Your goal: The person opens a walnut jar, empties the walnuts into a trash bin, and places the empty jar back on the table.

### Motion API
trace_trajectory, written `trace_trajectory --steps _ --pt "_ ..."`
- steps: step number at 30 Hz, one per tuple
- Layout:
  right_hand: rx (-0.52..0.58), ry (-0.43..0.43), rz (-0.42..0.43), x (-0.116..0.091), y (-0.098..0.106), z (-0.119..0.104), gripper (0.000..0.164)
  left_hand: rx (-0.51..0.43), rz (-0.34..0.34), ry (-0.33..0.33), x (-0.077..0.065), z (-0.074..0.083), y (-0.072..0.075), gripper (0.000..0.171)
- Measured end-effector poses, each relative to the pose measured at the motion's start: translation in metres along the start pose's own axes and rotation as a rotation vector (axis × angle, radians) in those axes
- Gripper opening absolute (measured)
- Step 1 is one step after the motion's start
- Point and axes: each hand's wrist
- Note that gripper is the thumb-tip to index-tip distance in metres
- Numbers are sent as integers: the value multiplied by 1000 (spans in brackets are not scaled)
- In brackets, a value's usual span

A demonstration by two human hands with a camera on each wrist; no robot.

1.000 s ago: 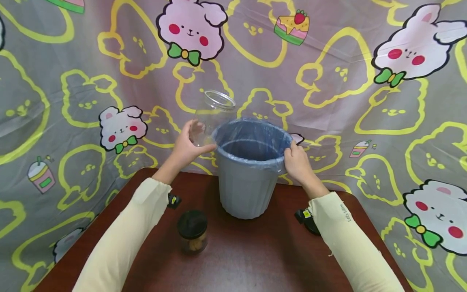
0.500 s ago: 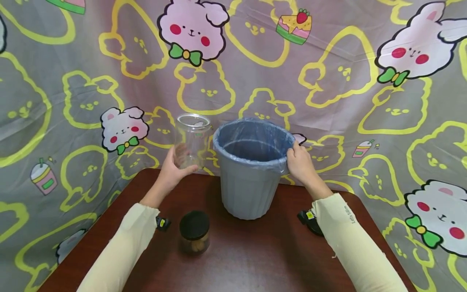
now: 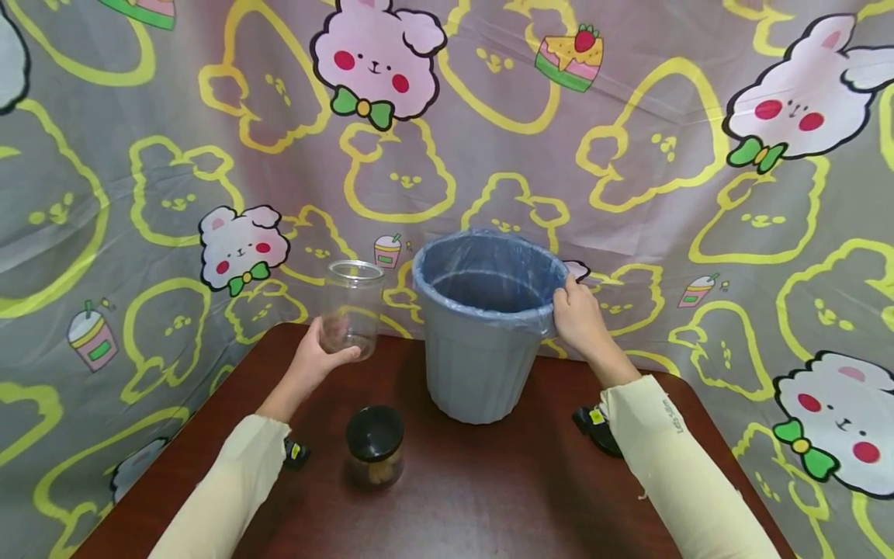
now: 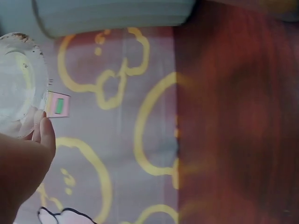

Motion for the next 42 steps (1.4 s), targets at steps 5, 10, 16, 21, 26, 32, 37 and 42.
trace_trajectory --steps 5,10,16,21,26,32,37,42 --pt "2 -9 -7 -1 -1 -1 56 36 13 2 -5 -20 -5 81" --pt "-2 -14 -9 -1 0 -2 56 146 0 70 -3 -38 -10 88" --pt "-10 -5 4 0 0 -1 56 307 -84 193 3 -55 -13 90" --pt "-5 7 4 0 0 0 56 298 -87 222 6 -64 -16 89" --pt "-8 10 1 1 0 1 56 272 -100 244 6 -72 -20 90" --pt "-7 6 -2 0 -1 1 56 252 -102 258 4 -81 -27 89" --pt "3 5 -3 0 -1 0 56 252 -112 272 1 -87 -30 88" --pt "-2 5 -1 -1 0 1 56 242 -122 296 -1 -89 -32 89"
Point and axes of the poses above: each hand's wrist, its own x-axis towards the middle knuckle, its own y-axis out of the back of the hand, z = x × y, and after that the axes turned 15 degrees about x, right-handed
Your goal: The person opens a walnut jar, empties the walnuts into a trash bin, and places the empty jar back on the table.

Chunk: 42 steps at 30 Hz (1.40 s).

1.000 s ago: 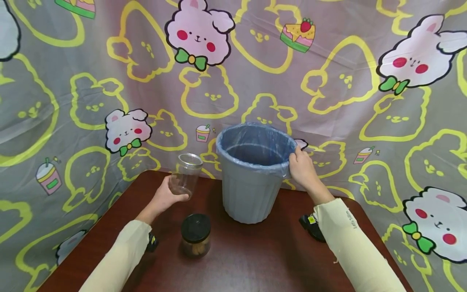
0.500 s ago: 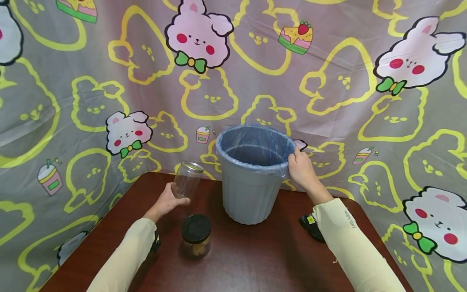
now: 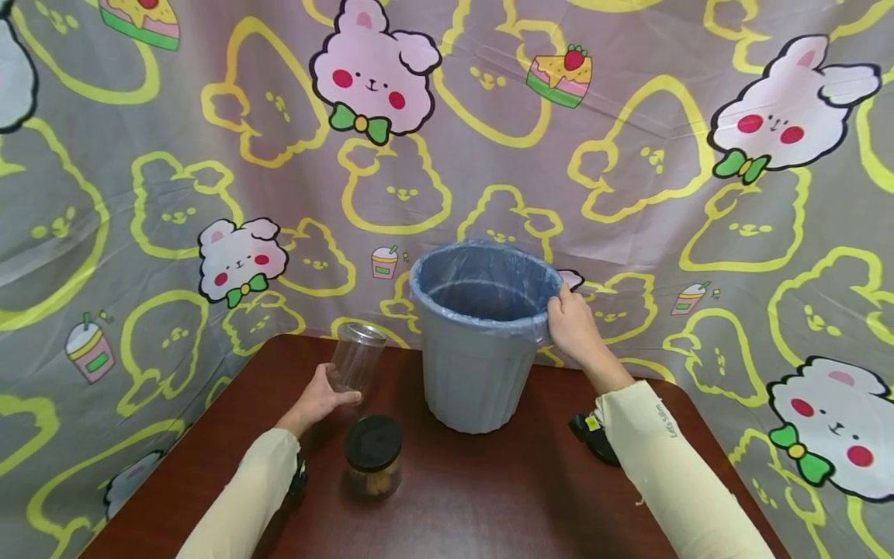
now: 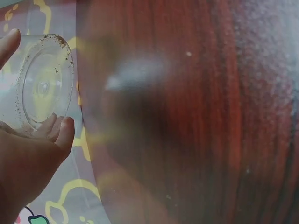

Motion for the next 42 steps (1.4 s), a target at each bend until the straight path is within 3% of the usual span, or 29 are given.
trace_trajectory --steps 17,26,36,42 --pt "6 -13 -3 -1 -1 2 56 29 7 -16 -3 -11 -11 86" --pt "4 -20 -8 -3 -2 1 56 25 12 9 -5 -17 -14 85" --pt "-13 1 9 0 -2 2 56 104 19 18 -2 -20 -12 88" --pt "-22 6 15 1 -1 2 55 161 59 34 0 -23 -11 84"
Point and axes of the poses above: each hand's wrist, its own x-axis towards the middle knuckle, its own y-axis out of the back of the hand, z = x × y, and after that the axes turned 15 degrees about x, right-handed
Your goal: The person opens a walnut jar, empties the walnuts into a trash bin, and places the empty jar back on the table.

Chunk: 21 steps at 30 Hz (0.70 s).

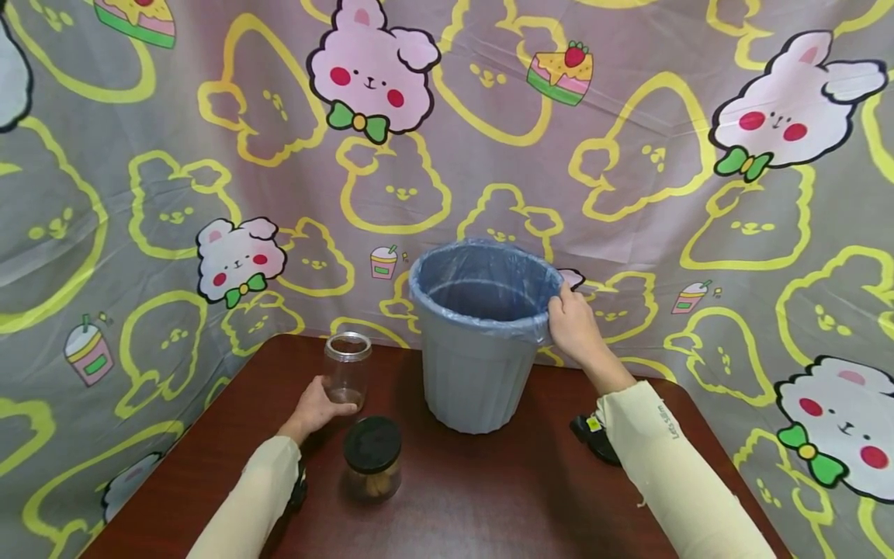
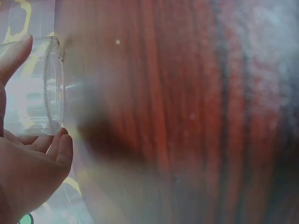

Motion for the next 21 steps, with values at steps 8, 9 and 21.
trace_trajectory --steps 8,9,21 --pt "1 1 -2 0 0 1 55 -13 -12 78 4 0 0 88" --pt "2 2 -4 0 0 1 55 -21 -9 82 5 -1 -1 89" --pt "13 -8 -17 0 1 -2 56 -18 42 85 12 1 -6 85"
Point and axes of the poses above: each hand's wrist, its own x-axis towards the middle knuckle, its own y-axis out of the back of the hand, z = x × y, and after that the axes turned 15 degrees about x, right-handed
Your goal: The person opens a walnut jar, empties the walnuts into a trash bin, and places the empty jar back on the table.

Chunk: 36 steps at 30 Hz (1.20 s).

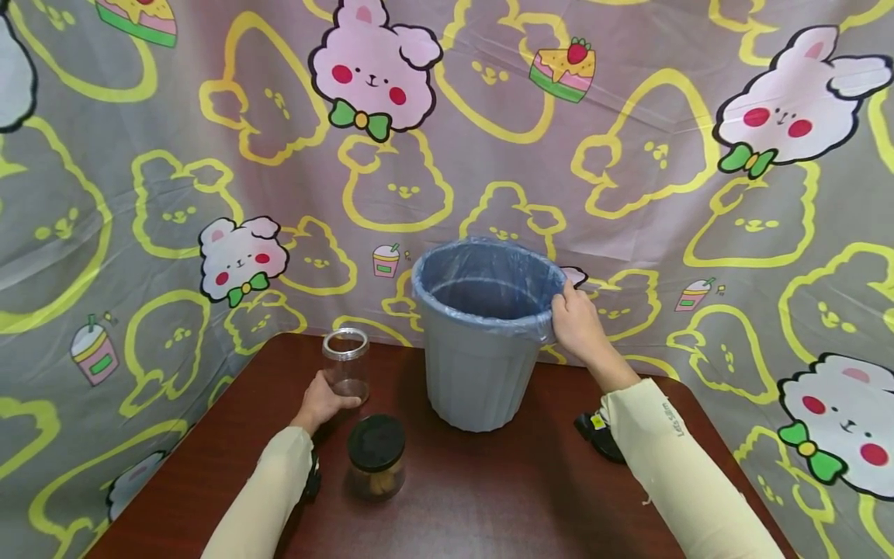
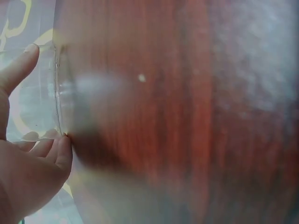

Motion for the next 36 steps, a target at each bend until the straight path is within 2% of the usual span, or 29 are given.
trace_trajectory --steps 6,10,18,27,36 --pt "-14 9 14 1 0 2 56 -7 -23 40 1 3 1 86" --pt "-31 30 28 1 0 2 55 24 -20 49 3 4 1 89" --pt "-16 -1 -7 0 2 3 56 22 -28 71 6 7 2 89" --pt "-15 -10 -10 0 3 1 56 93 10 39 9 8 2 88" --pt "-1 -15 -23 1 2 1 56 117 19 62 10 8 1 88"
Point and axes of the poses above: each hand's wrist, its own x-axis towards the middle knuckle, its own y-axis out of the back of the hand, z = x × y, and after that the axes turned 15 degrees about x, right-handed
